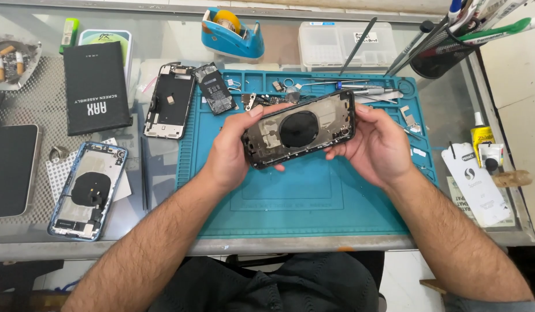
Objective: A person is disassembling a smartphone at a repair bench, using a screwdriver and tweezers to remove internal components.
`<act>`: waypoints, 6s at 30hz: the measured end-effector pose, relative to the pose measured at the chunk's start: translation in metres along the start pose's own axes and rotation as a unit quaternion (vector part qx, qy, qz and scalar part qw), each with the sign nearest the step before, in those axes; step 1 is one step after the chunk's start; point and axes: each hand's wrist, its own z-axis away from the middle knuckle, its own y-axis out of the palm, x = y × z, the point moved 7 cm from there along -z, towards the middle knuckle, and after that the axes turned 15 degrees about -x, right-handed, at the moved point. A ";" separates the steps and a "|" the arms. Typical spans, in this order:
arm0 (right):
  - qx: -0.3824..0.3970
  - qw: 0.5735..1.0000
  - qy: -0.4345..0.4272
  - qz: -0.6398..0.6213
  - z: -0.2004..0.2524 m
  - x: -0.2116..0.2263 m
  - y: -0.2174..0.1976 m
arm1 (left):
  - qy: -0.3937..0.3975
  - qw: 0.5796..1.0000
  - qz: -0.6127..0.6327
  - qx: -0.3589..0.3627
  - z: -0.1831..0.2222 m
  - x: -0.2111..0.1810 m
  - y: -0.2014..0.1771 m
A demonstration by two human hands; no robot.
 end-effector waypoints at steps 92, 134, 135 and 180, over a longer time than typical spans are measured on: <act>-0.043 0.563 -0.300 0.769 0.021 0.109 0.029 | -0.223 0.975 0.013 0.003 -0.003 0.037 0.001; 0.233 0.587 -0.547 0.550 0.104 0.082 0.220 | 0.240 0.945 0.201 -0.092 0.004 0.003 0.020; 0.181 0.598 -0.543 0.561 0.104 0.086 0.199 | 0.024 0.996 0.073 -0.048 -0.012 0.031 0.013; -0.047 0.488 -0.545 0.680 0.076 0.021 0.070 | 0.042 0.981 -0.183 0.059 0.014 0.017 0.015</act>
